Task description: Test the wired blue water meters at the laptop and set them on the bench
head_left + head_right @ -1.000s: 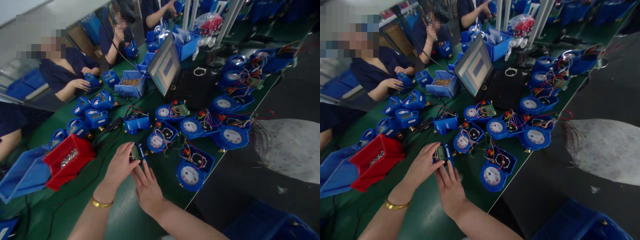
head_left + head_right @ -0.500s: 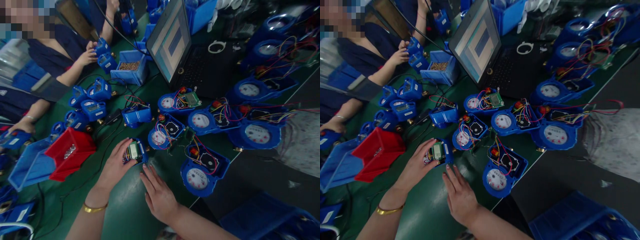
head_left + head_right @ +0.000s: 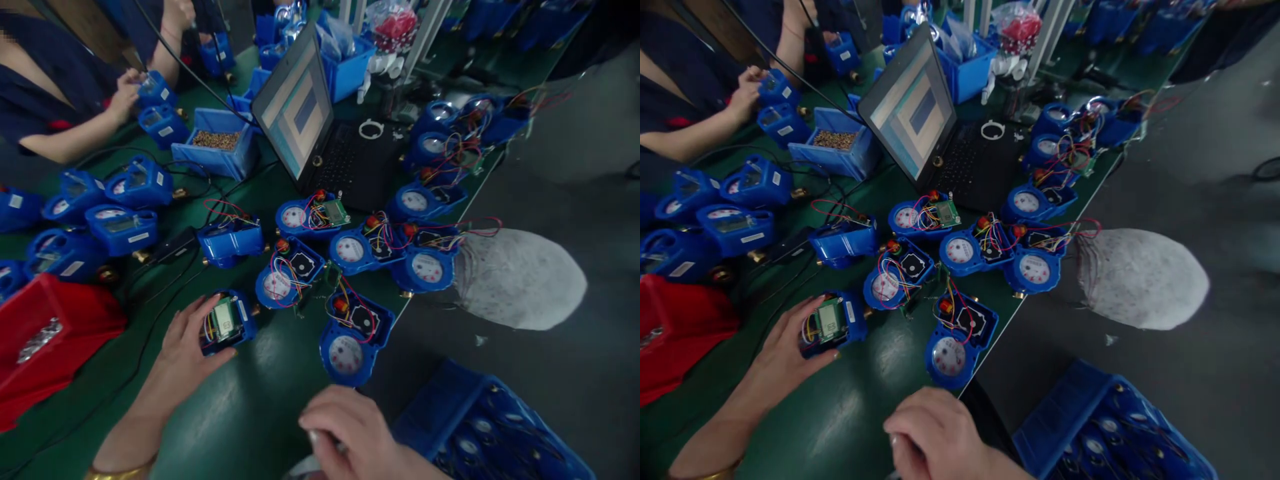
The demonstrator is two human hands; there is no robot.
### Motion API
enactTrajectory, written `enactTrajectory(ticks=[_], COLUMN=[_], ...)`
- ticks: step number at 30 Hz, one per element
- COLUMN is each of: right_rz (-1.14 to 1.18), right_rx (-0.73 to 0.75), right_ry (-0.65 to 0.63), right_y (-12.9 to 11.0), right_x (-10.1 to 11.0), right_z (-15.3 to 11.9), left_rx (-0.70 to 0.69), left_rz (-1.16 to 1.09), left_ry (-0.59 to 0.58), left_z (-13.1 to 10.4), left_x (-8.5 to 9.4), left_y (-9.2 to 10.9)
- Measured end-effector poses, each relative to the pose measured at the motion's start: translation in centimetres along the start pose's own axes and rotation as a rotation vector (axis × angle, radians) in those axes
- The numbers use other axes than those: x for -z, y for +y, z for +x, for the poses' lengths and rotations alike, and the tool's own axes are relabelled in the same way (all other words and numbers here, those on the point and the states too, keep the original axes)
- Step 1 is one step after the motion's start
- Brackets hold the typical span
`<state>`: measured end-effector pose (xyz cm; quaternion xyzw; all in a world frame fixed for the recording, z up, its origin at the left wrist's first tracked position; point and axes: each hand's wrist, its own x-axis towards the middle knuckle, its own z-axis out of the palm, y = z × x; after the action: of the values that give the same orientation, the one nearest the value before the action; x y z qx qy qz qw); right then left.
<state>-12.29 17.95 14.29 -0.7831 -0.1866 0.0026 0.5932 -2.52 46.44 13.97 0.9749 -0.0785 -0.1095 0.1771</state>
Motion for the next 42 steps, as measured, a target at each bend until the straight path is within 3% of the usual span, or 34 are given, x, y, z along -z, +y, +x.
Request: enactTrajectory(ticks=[4,6,8,12,16,18,19,21,24,27,31,37,42], right_rz=[-0.277,-0.377,-0.377,-0.376,-0.437,-0.413,-0.409,-0.417,-0.406,-0.348,-0.226,-0.056,0.001], right_rx=[-0.23,-0.338,-0.41,-0.478,-0.452,-0.417,-0.407,-0.397,-0.4,-0.415,-0.454,-0.609,-0.616], right_ry=[0.46,0.58,0.524,0.272,0.219,0.198,0.186,0.171,0.152,0.106,0.083,0.154,0.195], right_y=[1.6,3.9,6.1,8.4,8.1,7.7,7.4,6.9,5.9,5.1,4.5,4.6,4.8], right_x=[6.9,8.9,9.4,8.0,6.3,5.6,5.2,4.3,3.1,2.4,2.0,1.5,1.2], right_z=[0.8,1.6,2.6,3.9,3.2,2.2,1.7,0.7,-0.8,-2.2,-3.4,-3.8,-3.9], left_rx=[-0.018,0.026,0.077,0.122,0.035,0.0,0.0,0.053,0.34,0.479,0.478,0.441,0.383], left_rz=[-0.036,-0.039,-0.033,-0.01,0.103,0.08,0.02,-0.167,-0.405,-0.521,-0.537,-0.471,-0.483], left_ry=[0.031,0.038,0.033,0.055,0.383,0.443,0.385,0.125,-0.247,-0.429,-0.491,-0.427,-0.361], left_z=[0.1,0.2,0.1,-0.7,-2.4,-3.1,-3.2,-3.1,-1.7,-0.2,0.5,-0.3,-0.7], left_x=[-0.2,-0.3,-0.2,0.9,2.5,2.0,1.3,-0.8,-4.2,-6.1,-7.0,-8.2,-8.7], left_y=[-0.1,0.0,0.4,2.5,6.5,8.8,9.9,12.0,14.4,16.0,17.3,18.3,18.3])
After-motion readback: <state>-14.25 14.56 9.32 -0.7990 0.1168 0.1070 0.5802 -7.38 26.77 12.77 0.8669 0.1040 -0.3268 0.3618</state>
